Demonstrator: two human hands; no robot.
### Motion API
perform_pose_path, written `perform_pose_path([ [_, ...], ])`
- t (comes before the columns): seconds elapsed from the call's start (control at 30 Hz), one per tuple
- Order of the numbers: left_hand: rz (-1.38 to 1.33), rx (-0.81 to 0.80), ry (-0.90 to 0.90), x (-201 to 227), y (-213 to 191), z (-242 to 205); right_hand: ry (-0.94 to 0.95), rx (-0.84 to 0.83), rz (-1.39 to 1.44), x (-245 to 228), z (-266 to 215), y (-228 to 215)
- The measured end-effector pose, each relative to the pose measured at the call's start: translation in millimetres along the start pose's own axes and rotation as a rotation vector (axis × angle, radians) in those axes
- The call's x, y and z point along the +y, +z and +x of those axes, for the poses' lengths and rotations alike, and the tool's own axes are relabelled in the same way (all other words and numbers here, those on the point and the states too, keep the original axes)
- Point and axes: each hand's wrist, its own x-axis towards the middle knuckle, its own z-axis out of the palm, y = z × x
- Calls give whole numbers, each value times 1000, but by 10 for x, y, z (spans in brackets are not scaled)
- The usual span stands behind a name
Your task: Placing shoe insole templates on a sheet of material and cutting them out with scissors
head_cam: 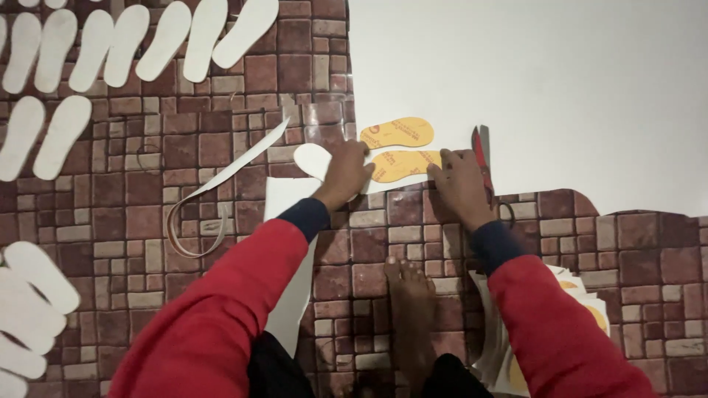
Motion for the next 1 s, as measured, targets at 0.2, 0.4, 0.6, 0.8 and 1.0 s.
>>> perform_pose_path([
  [0.2, -276, -32, -200, -65, 128, -6, 326, -59, 559, -209, -22, -160],
  [0.4, -610, -45, -216, -232, 192, 69, 348, -100, 623, -84, -40, -210],
  [0.6, -233, 40, -160, -76, 135, -44, 114, -112, 366, -432, -183, -451],
  [0.8, -194, 76, -113, 14, 131, -137, -19, -23, 285, -274, -166, -287],
  [1.0, -149, 67, -102, -41, 131, -97, -53, -42, 224, -229, -176, -286],
])
